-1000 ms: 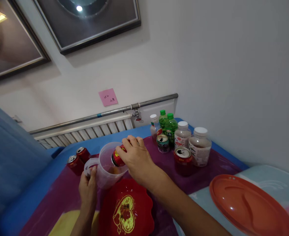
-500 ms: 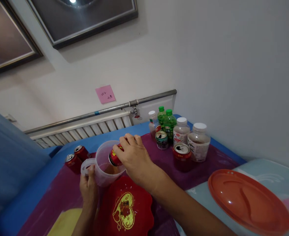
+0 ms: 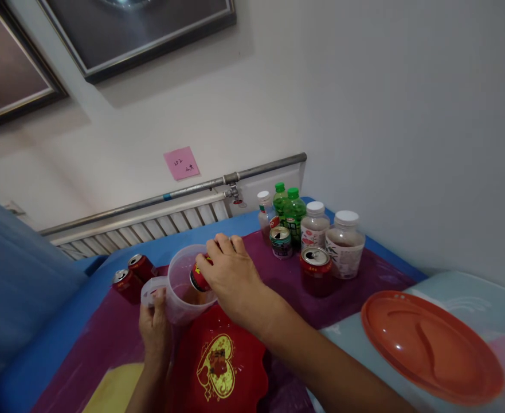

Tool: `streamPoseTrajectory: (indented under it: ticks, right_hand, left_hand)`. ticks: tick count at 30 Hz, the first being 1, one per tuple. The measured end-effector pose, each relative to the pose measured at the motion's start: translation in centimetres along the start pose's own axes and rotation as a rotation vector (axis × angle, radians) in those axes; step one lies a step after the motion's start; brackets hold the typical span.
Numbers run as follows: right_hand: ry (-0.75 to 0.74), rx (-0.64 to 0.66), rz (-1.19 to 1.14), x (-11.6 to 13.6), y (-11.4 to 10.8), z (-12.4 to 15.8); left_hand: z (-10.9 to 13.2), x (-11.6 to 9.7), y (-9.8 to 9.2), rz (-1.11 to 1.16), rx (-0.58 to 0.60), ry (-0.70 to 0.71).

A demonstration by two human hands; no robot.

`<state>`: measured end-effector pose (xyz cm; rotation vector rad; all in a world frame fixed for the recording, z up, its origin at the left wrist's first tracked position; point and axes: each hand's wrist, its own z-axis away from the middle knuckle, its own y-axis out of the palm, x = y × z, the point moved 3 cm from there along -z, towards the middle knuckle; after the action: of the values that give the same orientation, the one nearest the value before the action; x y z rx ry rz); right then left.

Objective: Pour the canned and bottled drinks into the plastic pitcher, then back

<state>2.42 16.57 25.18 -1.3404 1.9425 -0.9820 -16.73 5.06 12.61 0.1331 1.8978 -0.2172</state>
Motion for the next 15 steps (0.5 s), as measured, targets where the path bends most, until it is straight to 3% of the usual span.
streamPoseTrajectory:
  ticks: [15]
  right_hand:
    - [0.004,0.051,0.029,0.45,0.07,0.06]
  left_hand:
    - [0.03,0.56,0.03,0.015,0.033,0.021]
